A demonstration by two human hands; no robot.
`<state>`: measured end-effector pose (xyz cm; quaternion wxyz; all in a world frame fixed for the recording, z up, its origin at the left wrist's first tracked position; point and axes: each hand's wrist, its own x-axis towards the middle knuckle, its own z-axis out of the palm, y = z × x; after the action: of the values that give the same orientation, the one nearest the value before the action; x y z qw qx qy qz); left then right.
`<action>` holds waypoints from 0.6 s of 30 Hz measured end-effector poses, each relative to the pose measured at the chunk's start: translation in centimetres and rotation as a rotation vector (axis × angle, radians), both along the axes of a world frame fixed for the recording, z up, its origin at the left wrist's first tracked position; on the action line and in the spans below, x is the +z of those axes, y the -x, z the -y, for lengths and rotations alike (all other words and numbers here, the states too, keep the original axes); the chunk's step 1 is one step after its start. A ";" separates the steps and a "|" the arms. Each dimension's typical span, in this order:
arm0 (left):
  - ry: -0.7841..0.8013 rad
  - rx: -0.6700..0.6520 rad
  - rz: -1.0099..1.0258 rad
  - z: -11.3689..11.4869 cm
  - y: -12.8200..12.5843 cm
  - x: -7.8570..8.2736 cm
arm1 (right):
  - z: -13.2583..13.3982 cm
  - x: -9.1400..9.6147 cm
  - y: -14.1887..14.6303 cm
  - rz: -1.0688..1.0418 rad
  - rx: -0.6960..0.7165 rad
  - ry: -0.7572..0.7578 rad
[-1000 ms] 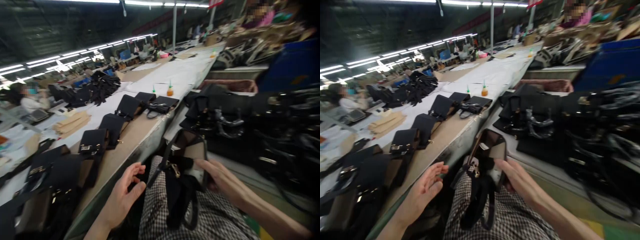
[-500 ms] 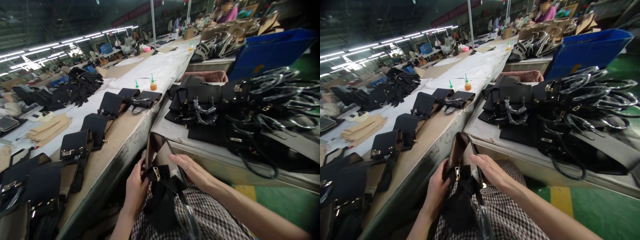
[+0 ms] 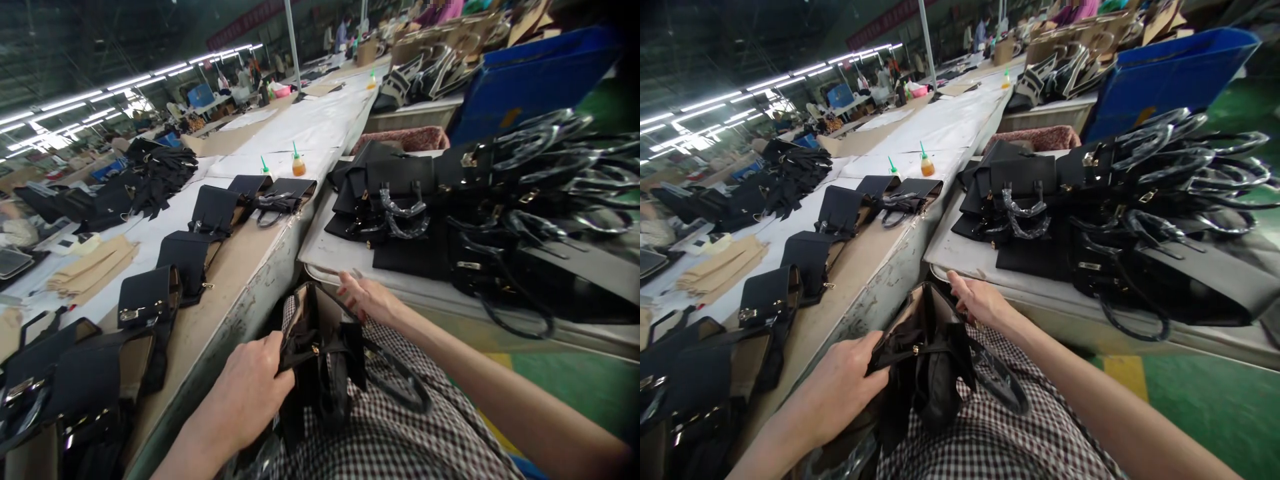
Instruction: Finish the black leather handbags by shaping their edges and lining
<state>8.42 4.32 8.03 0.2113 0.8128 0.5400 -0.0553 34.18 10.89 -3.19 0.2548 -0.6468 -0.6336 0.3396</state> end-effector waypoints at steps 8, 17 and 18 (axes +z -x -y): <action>0.058 0.121 0.091 -1.3 -0.4 0.0 | 12.4 6.4 3.0 -0.252 0.878 -0.027; 0.142 0.048 0.229 0.9 -1.1 0.3 | 8.8 -3.9 10.2 -0.473 0.023 -0.043; 0.150 0.039 0.243 1.2 -1.1 0.2 | 8.4 -4.7 10.4 -0.555 -0.017 -0.067</action>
<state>9.52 3.12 8.26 0.3366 0.7847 0.5205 0.0076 23.80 2.47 -7.88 0.4428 -0.5255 -0.5449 0.4804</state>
